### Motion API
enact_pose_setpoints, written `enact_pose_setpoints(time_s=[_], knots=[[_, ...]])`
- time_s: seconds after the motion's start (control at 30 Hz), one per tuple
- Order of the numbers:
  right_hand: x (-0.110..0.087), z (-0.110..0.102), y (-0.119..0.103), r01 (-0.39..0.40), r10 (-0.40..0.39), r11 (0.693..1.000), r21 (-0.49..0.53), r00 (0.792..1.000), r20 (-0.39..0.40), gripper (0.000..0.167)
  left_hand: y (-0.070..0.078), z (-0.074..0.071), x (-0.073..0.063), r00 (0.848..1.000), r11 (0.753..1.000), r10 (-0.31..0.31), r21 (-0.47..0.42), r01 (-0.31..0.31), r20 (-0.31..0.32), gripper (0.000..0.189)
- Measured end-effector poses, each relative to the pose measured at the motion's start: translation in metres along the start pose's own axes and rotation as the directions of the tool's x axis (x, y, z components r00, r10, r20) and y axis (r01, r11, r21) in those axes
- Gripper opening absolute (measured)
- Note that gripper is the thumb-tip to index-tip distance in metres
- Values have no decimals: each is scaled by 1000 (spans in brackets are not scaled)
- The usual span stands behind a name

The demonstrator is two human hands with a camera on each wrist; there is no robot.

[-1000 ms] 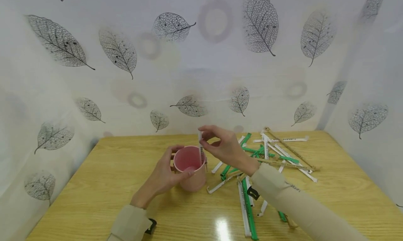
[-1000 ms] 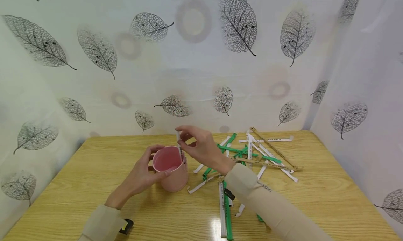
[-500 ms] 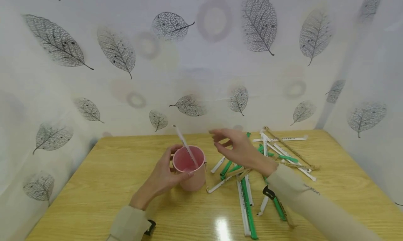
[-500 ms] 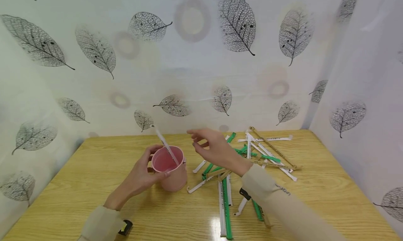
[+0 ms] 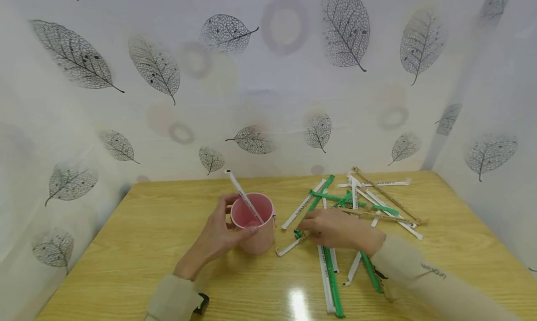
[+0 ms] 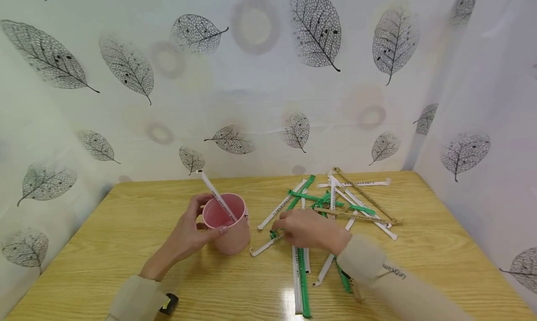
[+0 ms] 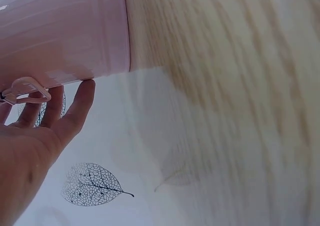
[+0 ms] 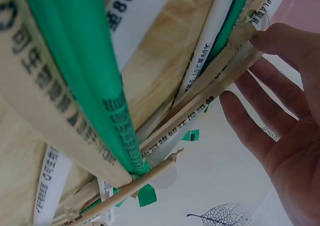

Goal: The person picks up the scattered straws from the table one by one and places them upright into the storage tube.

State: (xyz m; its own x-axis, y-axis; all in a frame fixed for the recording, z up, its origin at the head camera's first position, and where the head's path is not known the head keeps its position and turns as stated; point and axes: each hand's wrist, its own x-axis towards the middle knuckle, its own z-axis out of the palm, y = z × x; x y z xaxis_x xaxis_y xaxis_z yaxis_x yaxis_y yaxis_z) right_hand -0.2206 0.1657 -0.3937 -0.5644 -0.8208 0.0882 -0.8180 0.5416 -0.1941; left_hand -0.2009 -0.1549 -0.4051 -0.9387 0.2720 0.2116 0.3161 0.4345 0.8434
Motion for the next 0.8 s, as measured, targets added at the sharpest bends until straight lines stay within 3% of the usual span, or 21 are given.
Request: enact_pose_setpoints(time_s=[0.33,0.5,0.57,0.7,0.8], knots=[[2,8,2,27,-28,999,-25,999,-41,29,3,0,-3,998,996,-63,-57,62,-16,78],[-3,7,4,29,-40,996,-87,991,-128,31,4,0,-3,998,994,-54,-94,52,-14,77],[-4,6,4,39,-54,994,-98,986,-161,32,5,0,-3,999,995,-25,-96,22,-31,67],[-5,3,6,57,-72,995,-86,980,-186,29,7,-1,0,993,996,34,-72,-42,-112,30],[-6,2,7,62,-77,995,-84,978,-194,28,11,-1,5,983,999,24,-43,-32,-180,15]])
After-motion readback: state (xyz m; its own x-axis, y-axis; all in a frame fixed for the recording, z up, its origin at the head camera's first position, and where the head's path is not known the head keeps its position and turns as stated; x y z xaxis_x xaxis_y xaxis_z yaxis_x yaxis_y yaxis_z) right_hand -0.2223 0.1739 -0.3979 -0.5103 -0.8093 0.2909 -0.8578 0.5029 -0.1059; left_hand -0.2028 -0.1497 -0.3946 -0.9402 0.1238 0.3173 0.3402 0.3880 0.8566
